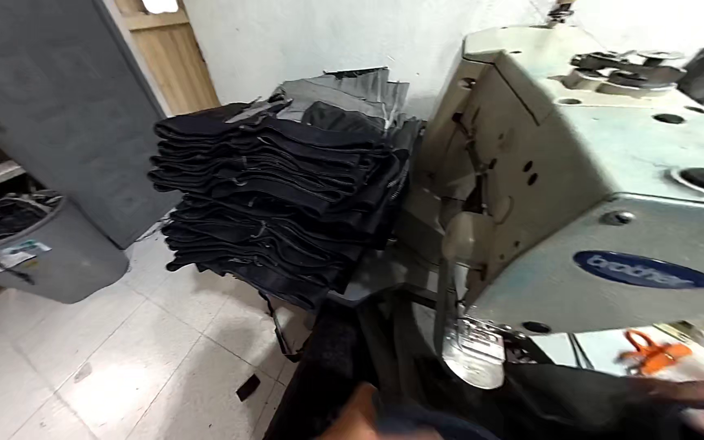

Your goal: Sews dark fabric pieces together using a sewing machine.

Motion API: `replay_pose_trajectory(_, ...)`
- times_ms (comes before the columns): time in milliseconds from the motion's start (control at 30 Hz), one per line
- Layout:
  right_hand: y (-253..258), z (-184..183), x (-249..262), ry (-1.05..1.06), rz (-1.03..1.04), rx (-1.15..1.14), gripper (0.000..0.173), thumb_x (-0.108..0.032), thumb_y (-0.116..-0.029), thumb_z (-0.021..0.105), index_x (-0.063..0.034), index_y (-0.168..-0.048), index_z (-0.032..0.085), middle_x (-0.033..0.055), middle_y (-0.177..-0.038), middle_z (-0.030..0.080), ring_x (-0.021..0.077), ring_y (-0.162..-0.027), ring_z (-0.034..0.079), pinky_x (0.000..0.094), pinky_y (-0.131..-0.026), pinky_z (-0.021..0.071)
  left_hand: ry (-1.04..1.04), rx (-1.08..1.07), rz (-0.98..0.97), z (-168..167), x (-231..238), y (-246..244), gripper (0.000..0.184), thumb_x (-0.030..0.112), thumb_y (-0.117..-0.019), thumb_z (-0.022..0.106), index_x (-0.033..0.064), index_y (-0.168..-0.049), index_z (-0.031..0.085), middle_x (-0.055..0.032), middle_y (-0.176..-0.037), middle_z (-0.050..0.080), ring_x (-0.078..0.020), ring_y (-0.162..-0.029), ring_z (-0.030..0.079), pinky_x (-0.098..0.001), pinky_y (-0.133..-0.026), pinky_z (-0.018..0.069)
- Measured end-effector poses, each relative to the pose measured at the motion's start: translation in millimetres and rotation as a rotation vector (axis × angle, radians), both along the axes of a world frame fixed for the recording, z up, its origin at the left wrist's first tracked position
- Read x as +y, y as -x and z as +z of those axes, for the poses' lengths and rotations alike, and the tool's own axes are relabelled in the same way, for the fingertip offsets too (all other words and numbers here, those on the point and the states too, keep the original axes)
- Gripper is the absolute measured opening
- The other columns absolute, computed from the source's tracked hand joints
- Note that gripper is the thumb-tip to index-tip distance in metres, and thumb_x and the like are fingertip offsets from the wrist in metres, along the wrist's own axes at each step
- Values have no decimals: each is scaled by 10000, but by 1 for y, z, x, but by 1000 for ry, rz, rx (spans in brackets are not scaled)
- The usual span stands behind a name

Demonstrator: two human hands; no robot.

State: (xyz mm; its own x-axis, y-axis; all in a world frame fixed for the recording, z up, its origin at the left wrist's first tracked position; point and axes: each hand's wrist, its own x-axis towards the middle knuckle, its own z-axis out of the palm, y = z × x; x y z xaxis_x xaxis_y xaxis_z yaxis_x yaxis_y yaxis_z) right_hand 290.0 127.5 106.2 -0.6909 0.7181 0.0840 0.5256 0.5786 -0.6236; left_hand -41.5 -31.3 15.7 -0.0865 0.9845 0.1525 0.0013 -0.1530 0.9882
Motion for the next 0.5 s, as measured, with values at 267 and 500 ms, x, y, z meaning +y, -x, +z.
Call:
replay_pose_trajectory(267, -32, -126, 29, 543, -555, 321, 194, -248, -1003, 512, -182, -946, 685, -142, -772, 688, -26, -710, 654, 230, -682, 576, 539, -425, 185, -2, 103, 18, 347, 269, -1089, 450, -4, -1212, 626, -99, -1023, 726, -167, -947, 712, -379, -856, 607)
replay_pose_trajectory(500, -23, -161, 67, 159, -548, 34, 412, -341, -994, 561, 31, -870, 689, 113, -721, 622, 222, -691, 605, 523, -676, 491, 406, -186, 167, -10, 125, -8, 399, 195, -1054, 525, -56, -1364, 516, -108, -1243, 638, -79, -1141, 604, -277, -1016, 498)
